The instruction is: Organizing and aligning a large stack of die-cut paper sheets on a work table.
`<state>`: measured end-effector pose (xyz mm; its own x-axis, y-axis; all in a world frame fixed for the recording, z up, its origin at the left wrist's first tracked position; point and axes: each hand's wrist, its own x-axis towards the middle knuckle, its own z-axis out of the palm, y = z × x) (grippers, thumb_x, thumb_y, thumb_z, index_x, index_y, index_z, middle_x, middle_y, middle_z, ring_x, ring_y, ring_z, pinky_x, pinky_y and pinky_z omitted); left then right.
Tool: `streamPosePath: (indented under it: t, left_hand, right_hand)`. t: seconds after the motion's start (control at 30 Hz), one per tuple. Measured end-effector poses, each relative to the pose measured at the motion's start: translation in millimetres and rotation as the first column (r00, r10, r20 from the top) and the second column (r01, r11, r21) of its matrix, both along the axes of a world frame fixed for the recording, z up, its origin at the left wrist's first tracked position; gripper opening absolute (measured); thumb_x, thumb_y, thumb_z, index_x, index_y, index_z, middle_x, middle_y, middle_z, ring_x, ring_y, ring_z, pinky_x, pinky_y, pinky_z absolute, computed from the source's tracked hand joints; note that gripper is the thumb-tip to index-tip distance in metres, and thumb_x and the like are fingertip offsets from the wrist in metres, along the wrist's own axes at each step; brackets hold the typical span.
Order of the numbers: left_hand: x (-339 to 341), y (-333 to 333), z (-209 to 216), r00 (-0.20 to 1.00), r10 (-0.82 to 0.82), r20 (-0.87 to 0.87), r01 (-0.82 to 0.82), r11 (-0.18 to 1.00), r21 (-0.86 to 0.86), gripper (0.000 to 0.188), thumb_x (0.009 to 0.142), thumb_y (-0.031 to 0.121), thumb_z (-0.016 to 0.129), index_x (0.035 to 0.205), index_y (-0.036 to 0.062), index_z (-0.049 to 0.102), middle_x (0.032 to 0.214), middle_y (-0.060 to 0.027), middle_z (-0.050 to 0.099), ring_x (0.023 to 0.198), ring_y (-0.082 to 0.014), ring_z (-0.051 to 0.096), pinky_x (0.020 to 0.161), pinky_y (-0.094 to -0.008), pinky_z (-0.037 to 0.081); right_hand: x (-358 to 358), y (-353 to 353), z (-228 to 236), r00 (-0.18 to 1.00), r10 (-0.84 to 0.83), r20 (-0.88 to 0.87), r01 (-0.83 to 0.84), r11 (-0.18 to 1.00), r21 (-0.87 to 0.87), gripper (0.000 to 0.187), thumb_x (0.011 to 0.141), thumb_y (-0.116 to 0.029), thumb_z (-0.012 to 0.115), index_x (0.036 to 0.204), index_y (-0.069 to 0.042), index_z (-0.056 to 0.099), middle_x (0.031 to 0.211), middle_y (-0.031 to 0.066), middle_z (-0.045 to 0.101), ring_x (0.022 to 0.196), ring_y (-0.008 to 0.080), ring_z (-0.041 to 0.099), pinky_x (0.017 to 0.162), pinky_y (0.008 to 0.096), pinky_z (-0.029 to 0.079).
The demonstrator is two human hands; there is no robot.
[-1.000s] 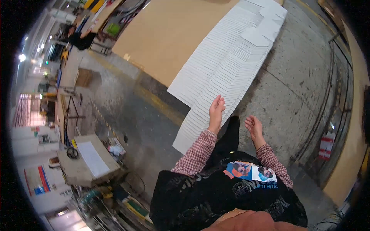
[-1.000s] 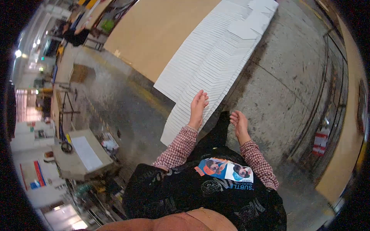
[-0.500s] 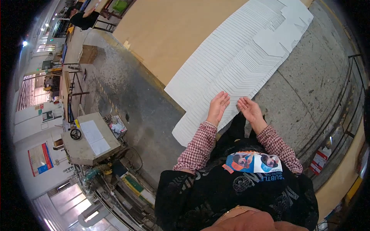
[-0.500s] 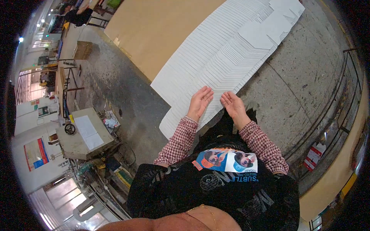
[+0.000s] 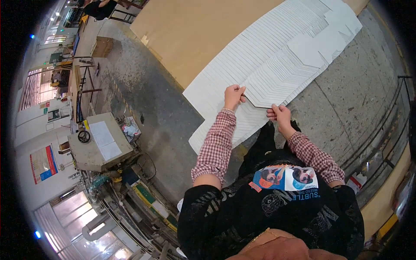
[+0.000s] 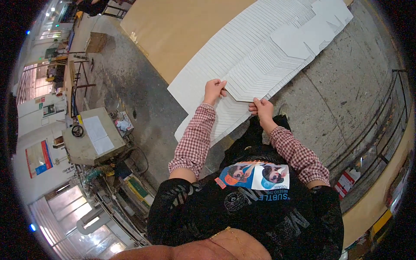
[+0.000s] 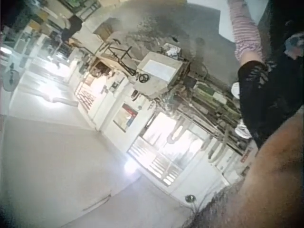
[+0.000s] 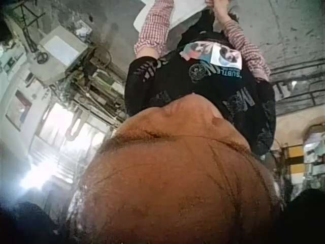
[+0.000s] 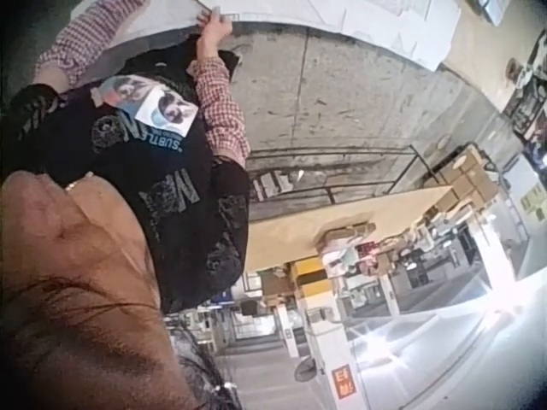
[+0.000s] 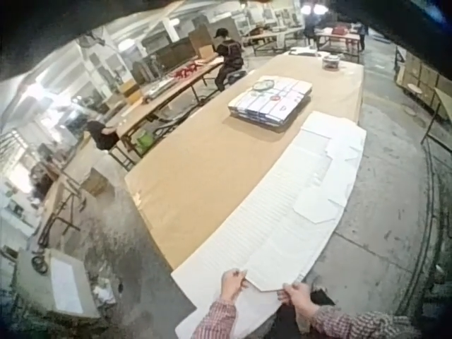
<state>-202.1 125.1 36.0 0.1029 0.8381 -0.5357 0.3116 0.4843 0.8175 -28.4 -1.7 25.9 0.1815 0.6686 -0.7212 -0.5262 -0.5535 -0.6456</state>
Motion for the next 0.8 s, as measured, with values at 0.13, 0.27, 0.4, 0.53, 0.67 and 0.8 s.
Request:
streamPosePath:
  t: [0.13,0.27,0.4,0.53,0.67,0.8]
  left_hand:
    - [6,7,-2,0.997,-0.074,-0.013,0.074,0.996,-0.043,0.026,0.078,0.015,0.06,0.06,0.0008,0.05,0.053,-0.0081,0.055,0.036,-0.0112,0.05,0.031,-0.0222,0.035]
    - [15,9,-1,0.979,-0.15,-0.138,0.15,0.989,-0.007,0.026,0.079,0.017,0.061,0.062,0.0018,0.049,0.054,-0.008,0.055,0.037,-0.011,0.051,0.032,-0.0227,0.037]
    - [14,13,3,0.986,-0.135,-0.099,0.133,0.991,-0.027,0.026,0.077,0.013,0.061,0.06,-0.001,0.048,0.05,-0.0095,0.053,0.034,-0.0121,0.048,0.029,-0.0251,0.036]
    - [9,15,4,0.989,-0.129,-0.069,0.124,0.989,-0.08,0.027,0.077,0.012,0.062,0.061,-0.001,0.046,0.05,-0.0094,0.052,0.036,-0.0121,0.049,0.03,-0.0256,0.036]
    - [13,-1,8,0.998,0.07,-0.009,-0.068,0.993,0.096,0.022,0.079,0.014,0.06,0.071,-0.0023,0.048,0.057,-0.0095,0.055,0.039,-0.0117,0.05,0.032,-0.0242,0.038]
    - [16,-25,6,0.981,0.149,0.126,-0.142,0.988,-0.064,0.025,0.084,0.018,0.051,0.093,-0.0059,0.052,0.068,-0.0111,0.058,0.051,-0.014,0.058,0.043,-0.0218,0.047]
  right_hand:
    - [1,2,-8,0.999,-0.023,0.041,0.024,0.999,-0.023,0.021,0.086,-0.018,0.052,0.078,0.001,0.052,0.073,0.0087,0.06,0.055,0.0115,0.055,0.046,0.0232,0.043]
    - [2,6,-14,0.995,-0.098,-0.016,0.098,0.995,-0.015,0.024,0.087,-0.018,0.051,0.072,0.001,0.049,0.065,0.0079,0.056,0.051,0.0121,0.051,0.044,0.0232,0.042]
    - [3,11,-6,0.984,-0.132,-0.118,0.125,0.99,-0.064,0.026,0.088,-0.02,0.051,0.072,0.0,0.048,0.059,0.0075,0.052,0.047,0.0127,0.048,0.044,0.0243,0.042]
    - [16,10,-1,0.979,-0.042,-0.198,0.007,0.985,-0.17,0.027,0.087,-0.023,0.052,0.075,0.002,0.048,0.062,0.0082,0.054,0.049,0.0141,0.051,0.045,0.0257,0.045]
    - [23,11,-1,0.941,-0.089,-0.326,0.01,0.972,-0.236,0.028,0.087,-0.024,0.051,0.088,0.004,0.047,0.083,0.0138,0.056,0.068,0.0191,0.057,0.056,0.0279,0.05]
    - [20,17,-12,0.868,-0.269,-0.417,0.144,0.941,-0.307,0.035,0.087,-0.024,0.05,0.104,0.006,0.041,0.098,0.016,0.049,0.085,0.0248,0.052,0.071,0.0356,0.049]
